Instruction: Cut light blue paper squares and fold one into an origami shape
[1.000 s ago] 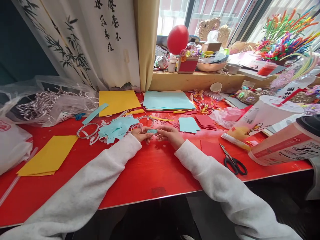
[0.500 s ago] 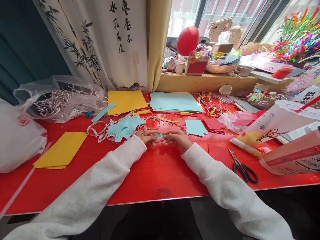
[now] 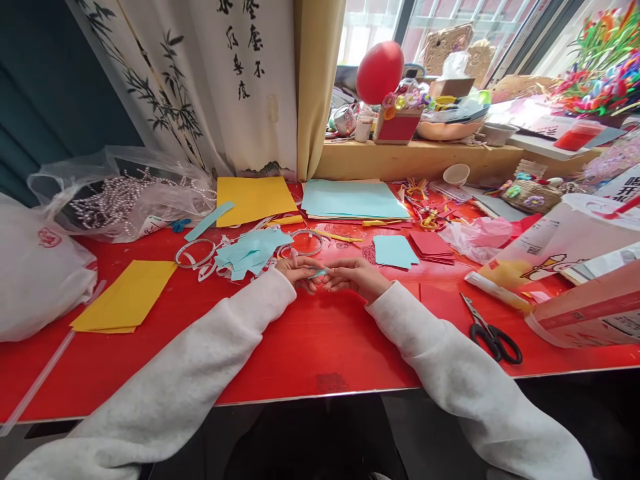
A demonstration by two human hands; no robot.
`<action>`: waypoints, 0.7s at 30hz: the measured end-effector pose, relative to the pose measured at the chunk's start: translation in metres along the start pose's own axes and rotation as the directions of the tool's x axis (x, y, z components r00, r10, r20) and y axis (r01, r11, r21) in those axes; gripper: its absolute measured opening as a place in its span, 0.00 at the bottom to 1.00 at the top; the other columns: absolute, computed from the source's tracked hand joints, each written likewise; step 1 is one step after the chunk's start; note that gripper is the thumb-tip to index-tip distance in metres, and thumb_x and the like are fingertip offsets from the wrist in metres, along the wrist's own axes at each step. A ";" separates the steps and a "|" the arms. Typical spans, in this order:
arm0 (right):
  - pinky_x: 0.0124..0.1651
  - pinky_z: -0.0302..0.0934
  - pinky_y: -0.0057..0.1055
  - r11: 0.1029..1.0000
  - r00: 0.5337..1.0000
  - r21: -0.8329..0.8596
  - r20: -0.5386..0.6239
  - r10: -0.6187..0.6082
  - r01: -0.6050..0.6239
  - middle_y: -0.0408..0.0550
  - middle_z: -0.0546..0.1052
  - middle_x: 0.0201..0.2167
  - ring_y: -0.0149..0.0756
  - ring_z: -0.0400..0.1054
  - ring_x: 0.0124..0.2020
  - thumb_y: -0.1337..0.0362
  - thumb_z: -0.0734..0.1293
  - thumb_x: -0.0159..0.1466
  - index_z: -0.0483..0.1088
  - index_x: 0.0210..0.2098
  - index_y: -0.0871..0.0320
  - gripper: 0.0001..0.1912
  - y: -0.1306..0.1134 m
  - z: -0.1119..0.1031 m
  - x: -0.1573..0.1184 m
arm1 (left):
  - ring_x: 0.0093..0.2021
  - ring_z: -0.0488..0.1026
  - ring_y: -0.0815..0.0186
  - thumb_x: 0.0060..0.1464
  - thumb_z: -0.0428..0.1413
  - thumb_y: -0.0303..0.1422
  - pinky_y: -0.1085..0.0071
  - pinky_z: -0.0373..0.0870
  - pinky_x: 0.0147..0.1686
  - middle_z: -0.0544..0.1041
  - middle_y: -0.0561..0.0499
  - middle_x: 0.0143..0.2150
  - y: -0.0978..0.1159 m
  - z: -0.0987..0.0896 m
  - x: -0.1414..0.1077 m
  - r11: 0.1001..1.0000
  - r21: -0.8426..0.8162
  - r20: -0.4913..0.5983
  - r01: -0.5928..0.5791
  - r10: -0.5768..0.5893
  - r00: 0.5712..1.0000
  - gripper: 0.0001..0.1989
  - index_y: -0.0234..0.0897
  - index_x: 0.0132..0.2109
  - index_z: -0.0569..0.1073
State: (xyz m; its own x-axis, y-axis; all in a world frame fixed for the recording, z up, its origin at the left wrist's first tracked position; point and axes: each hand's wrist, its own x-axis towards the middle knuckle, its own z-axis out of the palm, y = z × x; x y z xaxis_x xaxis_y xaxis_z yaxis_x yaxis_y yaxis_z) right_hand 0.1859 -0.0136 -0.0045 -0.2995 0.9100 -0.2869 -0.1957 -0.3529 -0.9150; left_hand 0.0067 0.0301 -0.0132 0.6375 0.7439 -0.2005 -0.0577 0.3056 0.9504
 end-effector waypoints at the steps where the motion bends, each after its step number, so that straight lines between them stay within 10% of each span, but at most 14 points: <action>1: 0.29 0.68 0.22 1.000 1.000 -0.028 -0.016 -0.012 0.012 0.51 0.77 0.25 0.30 0.73 0.25 0.72 0.64 0.54 0.71 0.32 0.65 0.06 0.000 0.000 0.000 | 0.18 0.71 0.69 0.34 0.63 0.33 0.73 0.70 0.21 0.75 0.53 0.21 -0.001 0.002 0.000 1.000 0.017 -0.011 -0.010 0.011 1.000 0.20 0.32 0.38 0.71; 21: 0.22 0.66 0.21 0.999 0.986 -0.006 -0.161 -0.047 0.046 0.50 0.76 0.20 0.29 0.70 0.19 0.76 0.62 0.52 0.70 0.25 0.65 0.06 0.005 0.004 0.000 | 0.22 0.72 0.69 0.39 0.61 0.35 0.70 0.72 0.24 0.74 0.51 0.22 0.000 0.010 -0.003 1.000 0.007 -0.052 -0.011 0.011 0.999 0.18 0.30 0.38 0.71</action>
State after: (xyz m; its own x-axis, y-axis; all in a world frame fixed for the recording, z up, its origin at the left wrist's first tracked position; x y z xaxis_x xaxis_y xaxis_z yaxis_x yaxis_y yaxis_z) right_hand 0.1816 -0.0158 -0.0081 -0.1360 0.9486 -0.2857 -0.2041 -0.3090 -0.9289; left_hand 0.0125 0.0217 -0.0105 0.5963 0.7770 -0.2020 -0.0588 0.2931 0.9543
